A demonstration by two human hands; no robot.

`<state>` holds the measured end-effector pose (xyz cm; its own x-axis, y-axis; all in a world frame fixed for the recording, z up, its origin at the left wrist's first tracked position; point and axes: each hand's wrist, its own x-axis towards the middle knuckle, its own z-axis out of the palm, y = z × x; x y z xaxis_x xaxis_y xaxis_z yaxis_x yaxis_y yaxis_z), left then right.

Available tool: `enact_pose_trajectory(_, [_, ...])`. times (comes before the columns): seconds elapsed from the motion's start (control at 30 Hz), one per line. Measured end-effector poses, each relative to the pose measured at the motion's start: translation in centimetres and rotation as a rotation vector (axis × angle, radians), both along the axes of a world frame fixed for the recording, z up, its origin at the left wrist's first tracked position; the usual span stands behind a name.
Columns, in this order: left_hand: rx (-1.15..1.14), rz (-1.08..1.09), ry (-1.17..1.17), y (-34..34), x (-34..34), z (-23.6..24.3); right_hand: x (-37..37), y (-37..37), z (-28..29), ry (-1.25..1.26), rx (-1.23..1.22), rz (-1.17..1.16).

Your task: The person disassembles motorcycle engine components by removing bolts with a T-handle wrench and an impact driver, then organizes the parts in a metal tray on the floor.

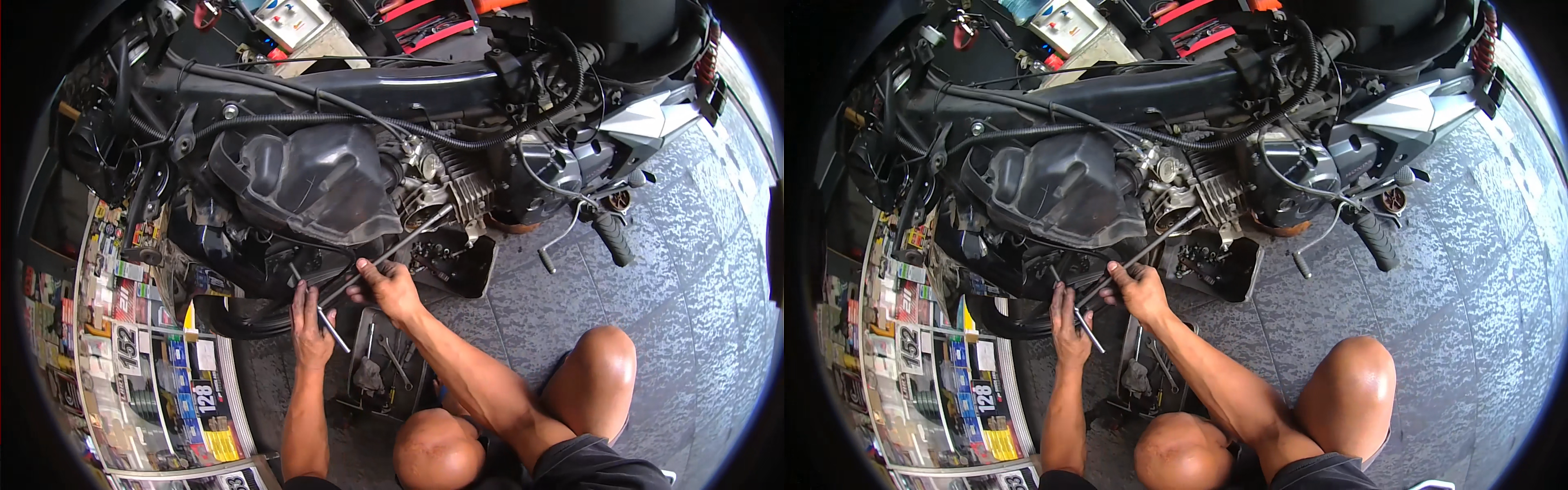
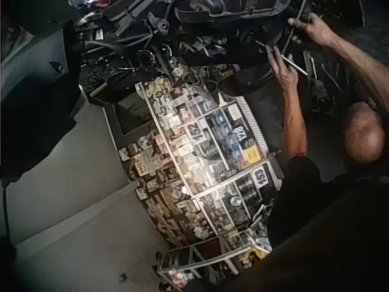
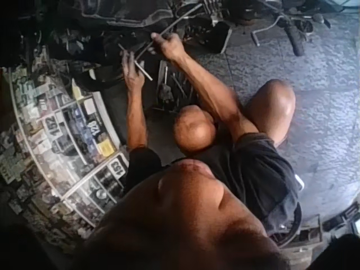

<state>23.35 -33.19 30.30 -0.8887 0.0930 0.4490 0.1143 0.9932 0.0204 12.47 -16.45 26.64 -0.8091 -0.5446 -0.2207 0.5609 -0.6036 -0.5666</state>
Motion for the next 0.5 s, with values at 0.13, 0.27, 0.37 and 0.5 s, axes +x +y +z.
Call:
enact_pose_trajectory(0.13, [0.287,0.030,-0.150,-1.6,-0.4,1.6,0.2,-0.1,1.2,-0.010,-0.016,0.019])
enact_pose_trajectory(0.27, [0.886,0.460,-0.564,-2.4,-1.5,2.3,1.3,-1.8,0.2,0.012,-0.091,-0.051])
enact_pose_trajectory(0.37, [1.411,0.492,-0.643,-1.6,-1.3,2.5,2.9,-3.4,-0.2,0.067,-0.204,0.032])
enact_pose_trajectory(0.5, [1.804,-0.073,-1.004,-3.1,0.4,4.1,2.7,-3.8,-0.7,0.066,-0.099,-0.055])
